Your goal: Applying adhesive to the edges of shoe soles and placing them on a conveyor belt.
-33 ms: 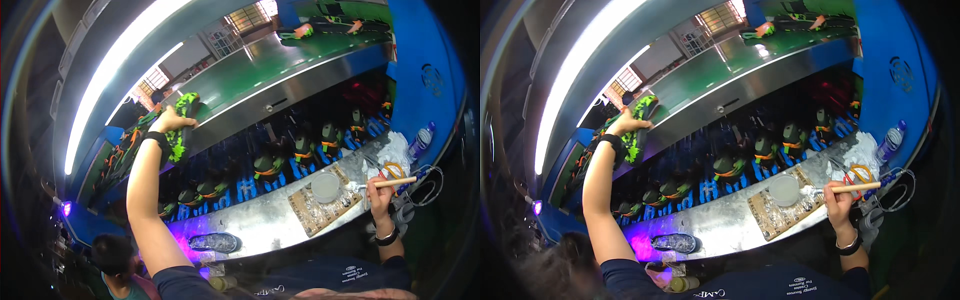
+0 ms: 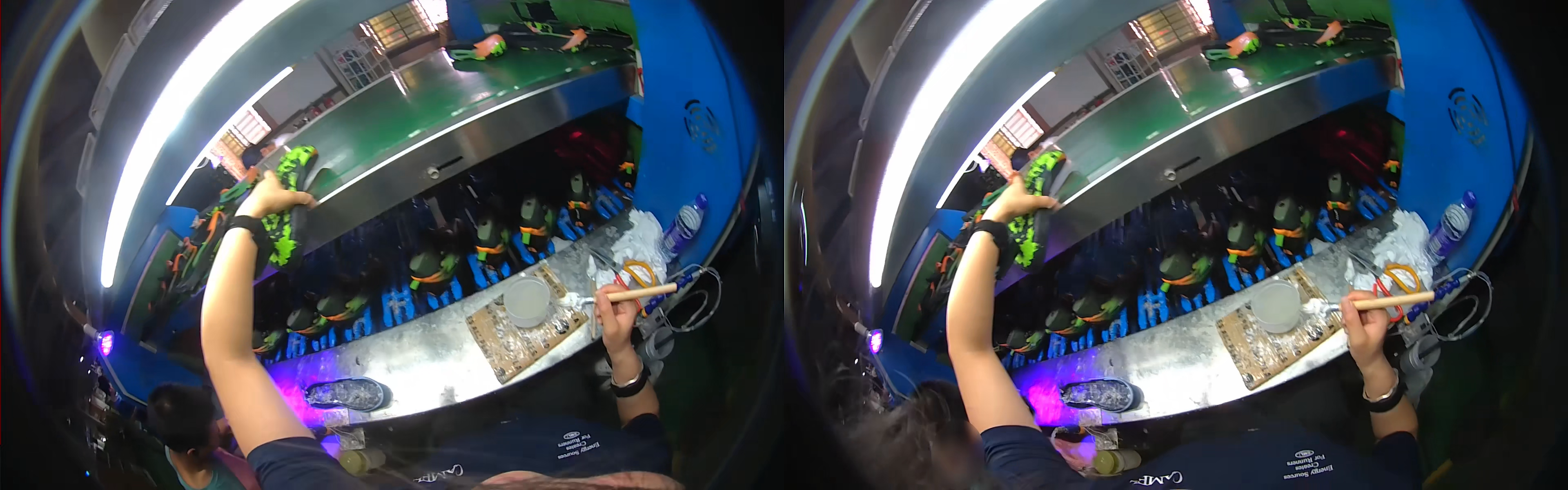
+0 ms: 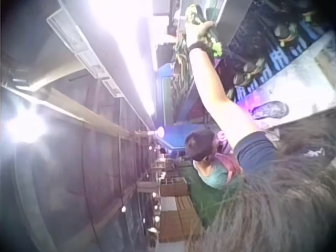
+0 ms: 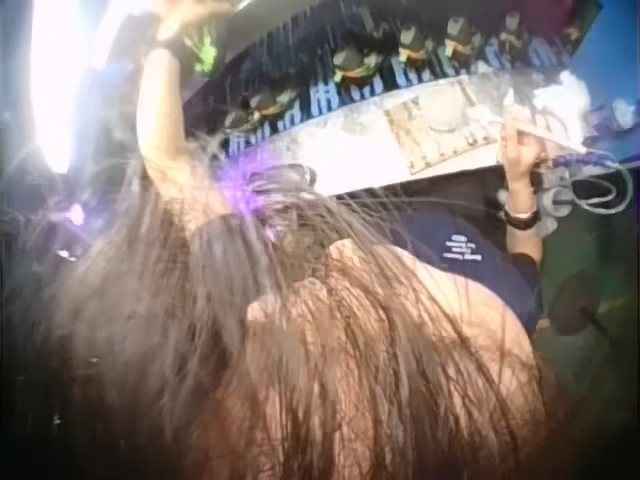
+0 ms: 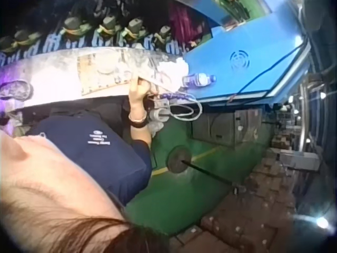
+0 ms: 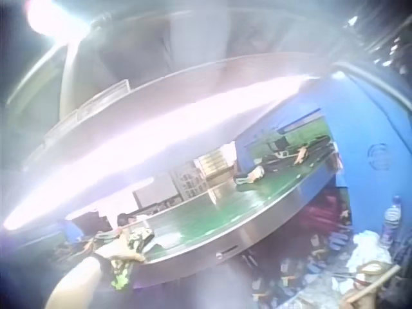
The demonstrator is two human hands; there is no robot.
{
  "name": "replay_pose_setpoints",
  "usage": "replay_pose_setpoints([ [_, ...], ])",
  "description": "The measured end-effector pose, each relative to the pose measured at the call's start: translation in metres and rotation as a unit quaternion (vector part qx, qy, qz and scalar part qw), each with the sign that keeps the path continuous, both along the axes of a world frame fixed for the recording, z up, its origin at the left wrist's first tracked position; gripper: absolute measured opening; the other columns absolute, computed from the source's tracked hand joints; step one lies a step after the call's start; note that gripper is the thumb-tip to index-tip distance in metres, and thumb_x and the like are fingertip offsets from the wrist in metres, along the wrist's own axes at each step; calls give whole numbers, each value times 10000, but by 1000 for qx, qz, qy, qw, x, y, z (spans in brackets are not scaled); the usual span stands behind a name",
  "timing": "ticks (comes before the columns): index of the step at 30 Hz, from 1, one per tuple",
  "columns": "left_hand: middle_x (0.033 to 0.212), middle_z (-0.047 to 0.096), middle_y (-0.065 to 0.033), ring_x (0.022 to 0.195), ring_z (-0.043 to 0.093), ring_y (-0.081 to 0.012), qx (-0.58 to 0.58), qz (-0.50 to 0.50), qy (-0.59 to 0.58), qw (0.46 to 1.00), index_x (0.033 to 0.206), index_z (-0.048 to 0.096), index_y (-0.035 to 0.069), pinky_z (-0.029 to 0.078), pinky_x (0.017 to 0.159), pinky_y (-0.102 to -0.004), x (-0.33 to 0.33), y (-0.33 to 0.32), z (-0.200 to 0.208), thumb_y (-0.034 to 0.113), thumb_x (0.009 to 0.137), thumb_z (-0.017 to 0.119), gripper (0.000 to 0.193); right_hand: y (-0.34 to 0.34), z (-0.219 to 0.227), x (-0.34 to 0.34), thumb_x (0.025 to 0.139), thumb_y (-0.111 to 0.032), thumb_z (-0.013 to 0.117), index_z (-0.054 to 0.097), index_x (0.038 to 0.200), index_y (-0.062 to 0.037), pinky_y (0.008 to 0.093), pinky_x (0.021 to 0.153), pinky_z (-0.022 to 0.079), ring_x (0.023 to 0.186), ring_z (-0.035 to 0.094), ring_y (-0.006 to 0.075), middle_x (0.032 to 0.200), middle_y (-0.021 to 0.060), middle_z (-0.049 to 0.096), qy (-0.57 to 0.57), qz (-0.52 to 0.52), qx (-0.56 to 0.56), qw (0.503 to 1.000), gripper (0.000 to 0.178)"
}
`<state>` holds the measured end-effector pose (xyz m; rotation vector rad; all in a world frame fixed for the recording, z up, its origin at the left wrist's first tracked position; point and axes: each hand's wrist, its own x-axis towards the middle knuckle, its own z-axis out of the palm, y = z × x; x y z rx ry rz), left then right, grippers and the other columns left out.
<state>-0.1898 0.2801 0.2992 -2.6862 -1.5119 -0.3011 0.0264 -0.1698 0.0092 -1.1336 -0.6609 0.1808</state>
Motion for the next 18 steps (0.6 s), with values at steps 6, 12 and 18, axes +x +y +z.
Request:
replay_pose_setpoints([
  [6,896,557,-50,746,564,-167,-229,-138,-409,872,1033,489,-6,451,703,-281,-33,-39,-11,311,730,579,447,22,-10,24,794,-36,538,533,786,-2,201,503,341,576,413,52,679,0,481,-137,17,-79,987,35],
  [12,934,569,-75,809,562,-161,-488,-171,-690,507,1102,479,50,473,694,-298,-60,-157,-125,402,857,412,434,61,-15,25,770,-106,592,570,788,-8,195,441,324,484,410,35,566,-4,502,-181,39,-190,964,101],
  [18,928,566,-71,794,560,-152,-743,-94,-593,296,1101,475,53,473,685,-286,-55,-250,-220,416,869,384,440,77,-18,24,771,-117,587,570,792,0,201,449,338,487,427,53,579,12,513,-242,40,-238,940,120],
])
